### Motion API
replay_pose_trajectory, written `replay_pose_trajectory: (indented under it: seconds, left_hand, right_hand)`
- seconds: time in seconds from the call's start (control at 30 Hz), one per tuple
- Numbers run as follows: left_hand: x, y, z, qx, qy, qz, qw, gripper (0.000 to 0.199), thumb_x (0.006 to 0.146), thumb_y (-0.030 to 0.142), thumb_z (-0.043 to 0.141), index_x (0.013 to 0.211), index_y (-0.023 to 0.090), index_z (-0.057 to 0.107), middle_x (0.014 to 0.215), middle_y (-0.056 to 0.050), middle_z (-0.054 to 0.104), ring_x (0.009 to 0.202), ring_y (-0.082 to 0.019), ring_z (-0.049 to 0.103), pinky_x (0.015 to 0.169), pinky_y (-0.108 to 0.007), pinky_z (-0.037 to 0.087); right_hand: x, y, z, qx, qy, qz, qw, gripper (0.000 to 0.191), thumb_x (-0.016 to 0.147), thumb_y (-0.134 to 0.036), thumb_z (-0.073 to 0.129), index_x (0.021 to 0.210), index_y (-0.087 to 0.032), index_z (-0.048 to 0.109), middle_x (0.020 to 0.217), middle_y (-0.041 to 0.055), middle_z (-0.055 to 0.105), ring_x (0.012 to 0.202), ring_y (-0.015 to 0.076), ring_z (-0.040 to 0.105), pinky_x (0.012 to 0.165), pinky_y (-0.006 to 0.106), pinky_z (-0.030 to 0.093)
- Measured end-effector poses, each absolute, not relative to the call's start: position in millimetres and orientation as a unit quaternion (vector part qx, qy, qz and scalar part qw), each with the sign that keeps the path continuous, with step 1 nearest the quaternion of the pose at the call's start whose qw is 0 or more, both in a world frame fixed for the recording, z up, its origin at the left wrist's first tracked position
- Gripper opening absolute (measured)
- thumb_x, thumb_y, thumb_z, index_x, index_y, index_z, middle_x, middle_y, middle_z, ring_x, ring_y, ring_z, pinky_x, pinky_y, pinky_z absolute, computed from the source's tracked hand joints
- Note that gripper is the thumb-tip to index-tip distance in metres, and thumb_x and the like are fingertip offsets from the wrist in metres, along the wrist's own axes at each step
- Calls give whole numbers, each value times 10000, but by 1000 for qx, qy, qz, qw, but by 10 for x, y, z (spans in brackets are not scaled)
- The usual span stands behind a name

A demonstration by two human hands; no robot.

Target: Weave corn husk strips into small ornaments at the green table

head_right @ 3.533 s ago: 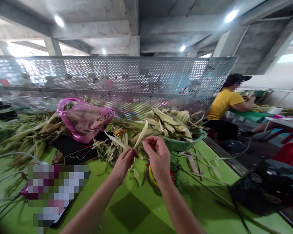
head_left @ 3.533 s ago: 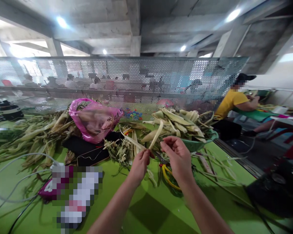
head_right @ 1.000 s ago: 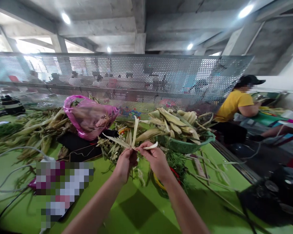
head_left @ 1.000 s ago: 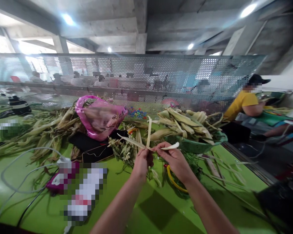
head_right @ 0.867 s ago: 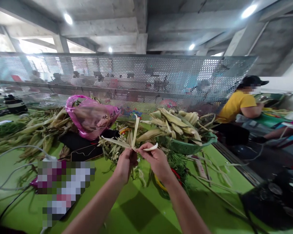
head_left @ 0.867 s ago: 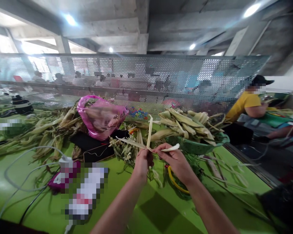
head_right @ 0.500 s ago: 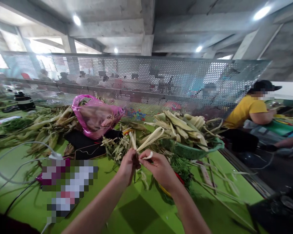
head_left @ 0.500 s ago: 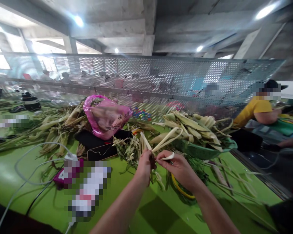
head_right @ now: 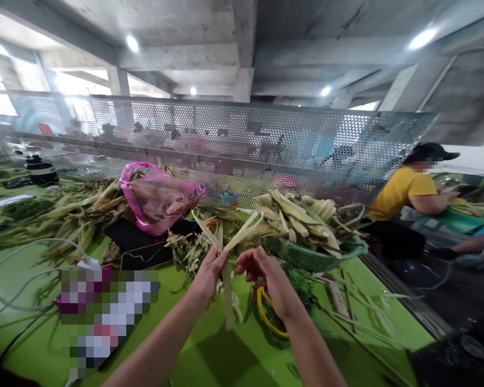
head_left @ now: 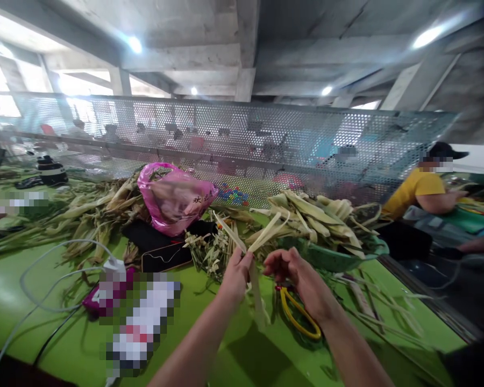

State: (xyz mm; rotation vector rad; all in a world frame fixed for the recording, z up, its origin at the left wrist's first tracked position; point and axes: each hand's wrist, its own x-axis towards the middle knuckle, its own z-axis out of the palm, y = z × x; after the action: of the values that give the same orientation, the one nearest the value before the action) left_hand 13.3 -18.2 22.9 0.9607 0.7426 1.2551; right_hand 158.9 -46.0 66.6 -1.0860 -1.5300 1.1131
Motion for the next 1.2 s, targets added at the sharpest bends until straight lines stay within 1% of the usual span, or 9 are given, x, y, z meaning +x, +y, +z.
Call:
replay_pose_trajectory:
  seconds: [0.13,0.27,0.33,0.43,0.57,0.77,0.87,1.0,1.2]
  left_hand:
    - [201,-212,205,462,326,509,649,346,748,508,607,890,200,539,595,64,361,503,-79,302,487,-213,236]
    - [248,-259,172,494,317,495,641,383,768,536,583,954,203,556,608,60,371,508,-85,316,480,-215,253]
    - [248,-281,187,475,297,519,646,394,762,524,602,990,204,569,655,44,438,553,-89,366,516,-206,293]
    - [233,-310,237,425,266,553,666,389,730,485,658,985,199,593,774,7,547,661,-104,452,608,-202,350]
    - [195,-306,270,395,253,524,711,389,660,475,716,880,180,589,702,17,528,607,-97,441,586,-210,342]
    - [132,-232,264,417,275,522,691,313,683,437,688,802,164,593,685,11,501,618,-99,418,577,-206,315]
    - [117,-221,277,441,307,527,658,285,706,429,668,800,169,600,646,23,458,591,-97,372,551,-208,277]
    - [114,-230,294,476,304,525,637,278,717,438,659,780,171,610,631,26,433,578,-100,336,542,-216,260]
    - [176,-265,260,559,255,462,639,185,769,331,616,869,180,651,694,-1,499,640,-120,397,617,-227,333]
  right_hand:
    - [1567,-350,558,-492,-545,378,563,347,752,-524,651,792,-179,641,702,21,627,562,132,457,552,266,373]
    - [1566,-310,525,-510,-509,341,604,319,700,-487,710,750,-177,654,643,12,611,533,130,453,516,264,361]
    - [1572,-296,492,-508,-489,352,615,296,682,-463,726,716,-180,648,607,6,599,523,130,458,503,263,355]
    - [1542,-257,379,-500,-455,412,611,280,653,-444,734,654,-191,613,564,-12,575,504,126,466,487,256,347]
    - [1436,-206,211,-510,-470,461,553,331,647,-501,702,637,-184,609,522,-17,547,448,114,430,446,248,300]
    - [1504,-226,293,-564,-494,369,549,425,581,-456,787,469,-197,470,391,-73,379,402,89,319,429,242,212]
    - [1547,-293,431,-561,-532,269,575,335,691,-475,718,591,-202,552,478,-52,468,464,112,386,472,252,285]
    - [1492,-345,516,-508,-561,303,580,309,759,-472,660,892,-194,640,731,18,629,636,162,538,549,258,386]
    - [1506,-311,476,-513,-586,281,561,254,717,-403,698,852,-193,651,771,39,659,708,198,580,677,317,455]
